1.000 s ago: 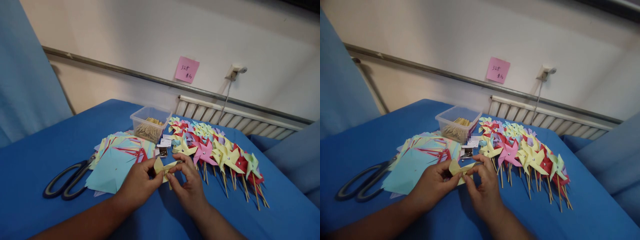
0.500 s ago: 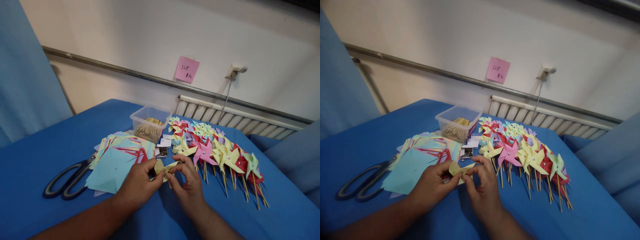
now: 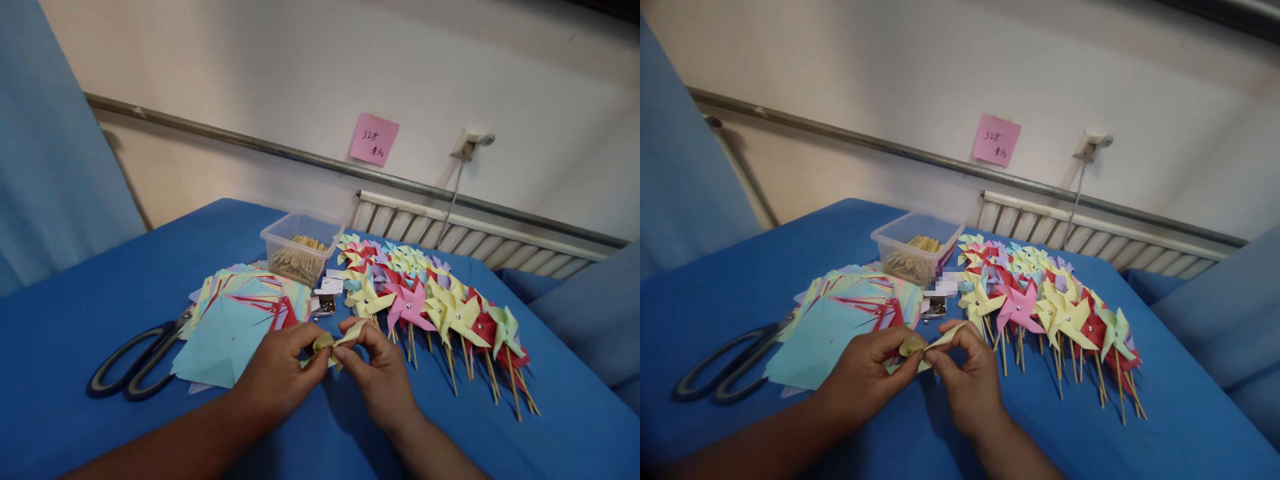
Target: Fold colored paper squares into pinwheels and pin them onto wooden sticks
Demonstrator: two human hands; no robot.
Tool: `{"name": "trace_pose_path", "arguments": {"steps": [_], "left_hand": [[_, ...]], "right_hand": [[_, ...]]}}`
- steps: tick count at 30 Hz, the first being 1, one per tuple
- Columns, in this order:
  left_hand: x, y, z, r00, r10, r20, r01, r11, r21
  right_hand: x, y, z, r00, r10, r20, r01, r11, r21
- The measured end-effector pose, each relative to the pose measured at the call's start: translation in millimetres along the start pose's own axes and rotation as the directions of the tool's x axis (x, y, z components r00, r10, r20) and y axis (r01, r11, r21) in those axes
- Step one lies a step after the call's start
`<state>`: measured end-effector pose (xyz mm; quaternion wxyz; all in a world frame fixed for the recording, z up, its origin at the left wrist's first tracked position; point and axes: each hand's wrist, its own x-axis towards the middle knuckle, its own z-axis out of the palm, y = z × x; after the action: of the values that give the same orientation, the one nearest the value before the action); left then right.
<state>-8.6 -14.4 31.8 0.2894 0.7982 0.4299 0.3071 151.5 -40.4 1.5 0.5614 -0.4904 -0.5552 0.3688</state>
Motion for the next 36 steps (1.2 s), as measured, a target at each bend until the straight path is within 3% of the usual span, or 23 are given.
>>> {"name": "trace_pose_path", "arguments": {"steps": [5,9,14,21,30,36], "left_hand": [[0.5,0.7,-0.8,1.000,0.026,-0.003,-0.026,1.000,0.013],[0.4,1.2,-0.1,1.000,0.007,-0.005,-0.007,1.000,0.018],[0.6,1.9,-0.2,1.000,-0.008,0.007,0.008,1.000,0.006],[0.8,-0.3,0.4,0.999,-0.036,0.029,0.038,0.998,-0.050],[1.1,3.4,-1.2,0.997,-0.070,0.031,0.072,0.993,-0.094],[1.6,7.3,-2.6,0.993,-0.108,0.043,0.112,0.986,-0.120]], "right_hand": [[-0.7,4.6,3.4,0.993,0.104,0.058,-0.114,0.971,0.211],[-1.5,3.6,7.8,0.992,0.127,-0.001,-0.120,0.940,0.318],[-0.7,1.8,9.8,0.985,0.169,0.042,-0.171,0.888,0.427],[1.1,12.8,3.1,0.974,0.181,0.133,-0.217,0.912,0.347],[2.3,0.2,2.3,0.990,0.139,0.026,-0.141,0.953,0.268],[1.6,-1.8,2.4,0.985,0.172,0.019,-0.172,0.957,0.235]]}}
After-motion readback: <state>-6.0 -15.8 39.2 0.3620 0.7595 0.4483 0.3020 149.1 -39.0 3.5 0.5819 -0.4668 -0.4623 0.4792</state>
